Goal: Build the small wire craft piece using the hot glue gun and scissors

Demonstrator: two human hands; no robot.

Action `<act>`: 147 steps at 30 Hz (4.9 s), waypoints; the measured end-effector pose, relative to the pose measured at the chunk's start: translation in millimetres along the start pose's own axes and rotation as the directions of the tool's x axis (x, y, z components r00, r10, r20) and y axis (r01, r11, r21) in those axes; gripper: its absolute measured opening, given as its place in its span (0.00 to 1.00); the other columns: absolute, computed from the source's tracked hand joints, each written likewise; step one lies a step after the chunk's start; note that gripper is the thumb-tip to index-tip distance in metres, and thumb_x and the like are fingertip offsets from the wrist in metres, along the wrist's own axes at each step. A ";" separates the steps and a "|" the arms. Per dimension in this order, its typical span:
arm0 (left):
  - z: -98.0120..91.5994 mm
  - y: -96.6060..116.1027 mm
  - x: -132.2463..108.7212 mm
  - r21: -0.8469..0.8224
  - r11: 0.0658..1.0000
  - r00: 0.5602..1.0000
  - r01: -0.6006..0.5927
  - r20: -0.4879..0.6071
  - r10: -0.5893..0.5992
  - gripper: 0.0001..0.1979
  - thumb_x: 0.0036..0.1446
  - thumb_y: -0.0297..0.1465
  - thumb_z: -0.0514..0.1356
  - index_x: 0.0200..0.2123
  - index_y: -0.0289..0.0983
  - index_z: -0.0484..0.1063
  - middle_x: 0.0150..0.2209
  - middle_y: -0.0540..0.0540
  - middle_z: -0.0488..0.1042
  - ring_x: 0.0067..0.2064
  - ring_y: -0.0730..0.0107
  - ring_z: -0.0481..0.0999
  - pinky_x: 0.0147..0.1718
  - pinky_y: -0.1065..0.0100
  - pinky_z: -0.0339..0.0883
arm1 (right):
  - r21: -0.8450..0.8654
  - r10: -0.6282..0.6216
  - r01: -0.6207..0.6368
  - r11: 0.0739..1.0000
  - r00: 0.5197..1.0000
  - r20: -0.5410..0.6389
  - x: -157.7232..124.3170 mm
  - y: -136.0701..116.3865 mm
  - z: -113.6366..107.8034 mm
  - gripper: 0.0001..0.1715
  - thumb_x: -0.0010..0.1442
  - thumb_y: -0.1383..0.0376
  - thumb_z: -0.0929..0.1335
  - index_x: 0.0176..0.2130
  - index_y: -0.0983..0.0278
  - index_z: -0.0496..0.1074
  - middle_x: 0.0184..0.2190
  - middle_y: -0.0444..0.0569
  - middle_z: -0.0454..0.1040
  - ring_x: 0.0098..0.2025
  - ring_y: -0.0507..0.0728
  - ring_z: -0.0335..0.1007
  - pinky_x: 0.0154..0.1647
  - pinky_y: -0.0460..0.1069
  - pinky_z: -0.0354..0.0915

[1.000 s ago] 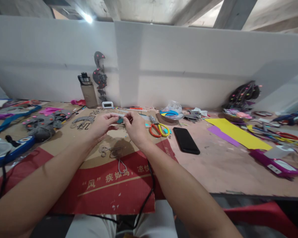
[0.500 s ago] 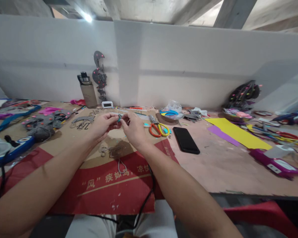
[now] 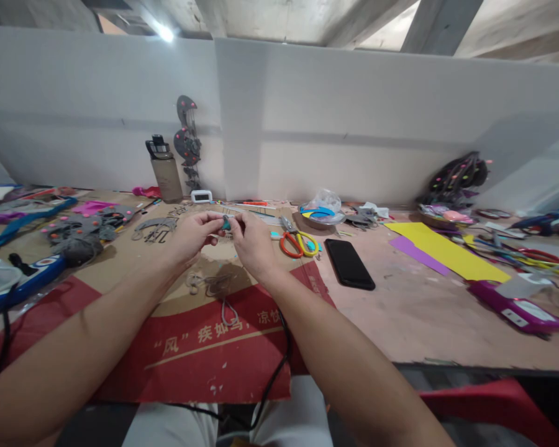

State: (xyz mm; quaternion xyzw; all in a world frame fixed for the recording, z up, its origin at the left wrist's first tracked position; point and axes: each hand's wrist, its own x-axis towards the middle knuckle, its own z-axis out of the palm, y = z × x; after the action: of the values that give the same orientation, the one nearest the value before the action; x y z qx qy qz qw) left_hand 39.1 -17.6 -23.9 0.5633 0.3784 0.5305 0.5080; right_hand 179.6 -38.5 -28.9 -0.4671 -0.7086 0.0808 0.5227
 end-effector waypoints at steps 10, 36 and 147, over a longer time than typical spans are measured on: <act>1.2 0.1 0.3 -0.061 0.998 0.999 0.013 0.035 -0.011 0.10 0.46 0.31 0.64 0.33 0.31 0.73 0.27 0.48 0.71 0.26 0.78 0.69 0.23 0.75 0.62 | 0.092 0.075 -0.072 0.993 0.997 -0.028 2.9 5.1 -0.5 0.15 0.62 0.57 0.60 0.29 0.63 0.66 0.24 0.44 0.66 0.27 0.52 0.59 0.30 0.47 0.54; 4.3 7.2 -4.7 -0.113 0.993 0.999 0.026 0.050 -0.020 0.05 0.48 0.27 0.63 0.30 0.33 0.69 0.23 0.50 0.69 0.22 0.78 0.68 0.20 0.75 0.62 | 0.249 0.172 -0.165 0.954 0.985 -0.006 5.9 7.3 1.2 0.07 0.56 0.61 0.64 0.33 0.63 0.66 0.23 0.41 0.64 0.26 0.51 0.57 0.28 0.46 0.55; -1.8 4.1 1.7 0.029 0.999 0.997 -0.028 -0.069 0.030 0.10 0.43 0.33 0.65 0.28 0.34 0.71 0.26 0.50 0.69 0.22 0.80 0.65 0.16 0.77 0.58 | 0.211 0.160 -0.176 0.961 0.983 0.094 -1.0 -2.3 8.0 0.13 0.58 0.59 0.62 0.26 0.64 0.64 0.21 0.40 0.62 0.25 0.50 0.55 0.28 0.46 0.52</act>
State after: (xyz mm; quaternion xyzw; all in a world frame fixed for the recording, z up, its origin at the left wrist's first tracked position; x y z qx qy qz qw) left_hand 37.1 -16.4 -19.7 0.5570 0.3951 0.5515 0.4790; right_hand 171.8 -37.5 -31.8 -0.4618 -0.6725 0.2199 0.5349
